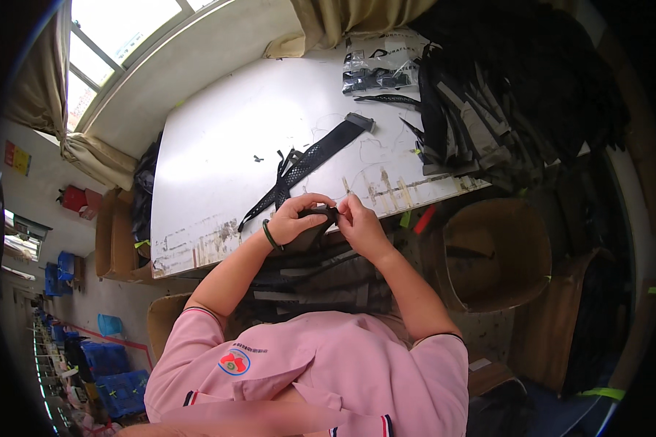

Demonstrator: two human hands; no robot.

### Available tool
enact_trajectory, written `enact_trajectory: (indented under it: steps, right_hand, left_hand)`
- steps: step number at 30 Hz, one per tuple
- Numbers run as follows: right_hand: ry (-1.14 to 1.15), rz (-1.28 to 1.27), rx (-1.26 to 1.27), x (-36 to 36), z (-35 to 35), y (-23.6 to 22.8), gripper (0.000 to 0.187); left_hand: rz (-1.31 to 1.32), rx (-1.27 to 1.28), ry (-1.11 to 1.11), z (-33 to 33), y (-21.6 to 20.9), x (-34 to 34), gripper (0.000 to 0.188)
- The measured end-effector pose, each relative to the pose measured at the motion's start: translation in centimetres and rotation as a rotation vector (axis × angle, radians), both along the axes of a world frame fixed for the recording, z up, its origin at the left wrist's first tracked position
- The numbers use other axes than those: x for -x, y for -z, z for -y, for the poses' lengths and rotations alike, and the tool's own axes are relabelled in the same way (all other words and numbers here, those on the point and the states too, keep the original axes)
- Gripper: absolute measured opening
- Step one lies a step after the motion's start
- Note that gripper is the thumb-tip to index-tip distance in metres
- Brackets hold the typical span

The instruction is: The recorder is assembling and inspecting various straps and mesh components for backpacks at a manufacturing workstation.

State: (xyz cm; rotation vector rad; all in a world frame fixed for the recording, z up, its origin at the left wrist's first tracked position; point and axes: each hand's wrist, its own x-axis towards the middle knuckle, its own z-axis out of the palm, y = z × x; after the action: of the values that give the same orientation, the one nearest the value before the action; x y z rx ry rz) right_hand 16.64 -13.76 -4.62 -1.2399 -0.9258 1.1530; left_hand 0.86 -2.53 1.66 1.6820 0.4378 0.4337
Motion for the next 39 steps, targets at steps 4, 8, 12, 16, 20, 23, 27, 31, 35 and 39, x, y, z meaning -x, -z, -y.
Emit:
enact_trajectory:
  steps: [4, 8, 12, 16, 20, 23, 27, 31, 35, 39]
  right_hand:
    - [0.331, 0.563, -0.217, 0.0, -0.2, -2.6, 0.012]
    - [0.359, 0.237, -0.079, -0.9, 0.3, -3.3, 0.016]
    - [-0.006, 0.119, -0.027, 1.2, 0.2, -3.8, 0.011]
    - [0.055, -0.211, 0.014, -0.7, 0.6, -3.9, 0.01]
    - [0.197, -0.366, -0.008, -2.2, 1.1, -3.8, 0.012]
    - [0.311, -0.261, 0.01, -3.3, 2.0, -3.5, 0.01]
    - [0.328, -0.248, 0.027, -3.3, 3.2, -3.8, 0.01]
    - [0.083, -0.091, 0.146, -2.7, 5.2, -4.9, 0.013]
    - [-0.234, 0.361, 0.56, -2.5, 9.5, -0.2, 0.018]
    - [-0.384, 0.896, 0.785, -1.7, 11.5, 2.5, 0.033]
  left_hand:
    - [-0.38, -0.08, -0.045, -0.9, 0.0, 0.2, 0.026]
    - [-0.469, 0.05, -0.107, -1.0, 0.1, 0.5, 0.032]
    - [-0.387, 0.054, -0.046, -0.8, 0.7, 0.4, 0.036]
    - [-0.474, 0.204, 0.078, -0.9, 0.7, 2.1, 0.038]
    - [-0.471, -0.069, 0.316, -1.1, 0.6, 5.3, 0.055]
    - [-0.346, -0.225, 0.235, -2.4, 1.2, 8.3, 0.06]
    - [-0.498, -0.212, 0.246, -2.3, -5.0, 8.4, 0.053]
    - [-0.757, -0.308, 0.436, -3.1, -6.9, 9.6, 0.055]
    - [-0.897, -0.43, 0.354, -5.9, -1.6, 9.3, 0.06]
    - [-0.823, -0.885, -0.314, -8.2, 5.1, 6.1, 0.062]
